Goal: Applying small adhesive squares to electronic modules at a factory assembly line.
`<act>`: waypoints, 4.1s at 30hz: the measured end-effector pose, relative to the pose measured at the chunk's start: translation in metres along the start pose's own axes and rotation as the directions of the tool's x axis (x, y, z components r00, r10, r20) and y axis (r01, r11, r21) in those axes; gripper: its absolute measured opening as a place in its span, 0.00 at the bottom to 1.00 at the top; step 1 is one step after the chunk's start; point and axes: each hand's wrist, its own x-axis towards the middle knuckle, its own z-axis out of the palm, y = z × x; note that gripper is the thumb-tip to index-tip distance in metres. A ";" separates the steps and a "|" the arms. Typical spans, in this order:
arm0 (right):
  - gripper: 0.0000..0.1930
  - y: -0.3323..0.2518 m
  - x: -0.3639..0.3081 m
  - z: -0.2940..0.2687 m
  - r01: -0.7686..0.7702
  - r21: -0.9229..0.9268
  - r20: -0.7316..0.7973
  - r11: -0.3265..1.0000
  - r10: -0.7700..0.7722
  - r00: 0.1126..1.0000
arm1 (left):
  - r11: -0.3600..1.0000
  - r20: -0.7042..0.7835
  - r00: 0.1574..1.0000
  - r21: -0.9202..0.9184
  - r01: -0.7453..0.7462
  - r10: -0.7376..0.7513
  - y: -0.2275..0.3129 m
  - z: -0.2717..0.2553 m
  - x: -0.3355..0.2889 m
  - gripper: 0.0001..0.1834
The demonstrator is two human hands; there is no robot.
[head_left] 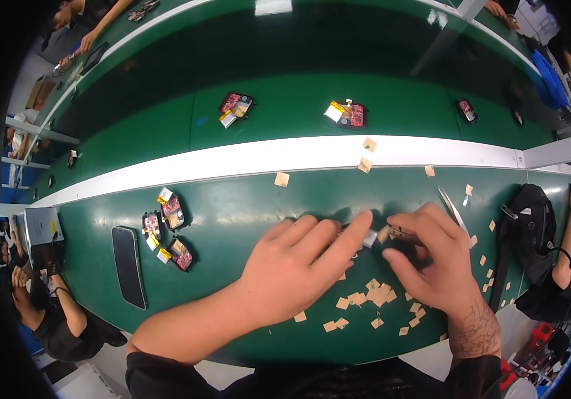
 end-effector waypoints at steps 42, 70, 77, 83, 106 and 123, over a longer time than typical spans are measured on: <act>0.20 0.010 0.002 -0.008 0.090 0.148 0.165 0.985 -0.114 0.980 | 0.970 0.044 0.986 0.178 -0.165 0.159 -0.001 0.001 -0.007 0.16; 0.17 0.007 -0.005 0.022 0.075 0.155 0.066 0.985 -0.086 0.994 | 0.953 0.065 0.983 0.239 -0.184 0.174 0.004 0.002 -0.004 0.16; 0.16 0.005 -0.006 0.022 0.051 0.141 0.092 0.989 -0.064 0.994 | 0.945 0.076 0.977 0.250 -0.212 0.199 0.005 0.000 -0.003 0.16; 0.17 0.004 -0.007 0.027 0.044 0.179 0.045 0.983 -0.053 0.998 | 0.943 0.090 0.974 0.247 -0.223 0.207 0.003 0.000 -0.003 0.15; 0.13 0.003 -0.003 0.022 -0.066 0.171 0.097 0.983 0.049 0.994 | 0.992 0.034 0.993 0.038 -0.118 0.117 -0.001 0.000 -0.001 0.20; 0.10 -0.002 -0.006 0.026 -0.037 0.157 0.055 0.987 0.028 0.998 | 0.996 0.012 0.996 0.029 -0.087 0.087 0.006 0.008 -0.009 0.20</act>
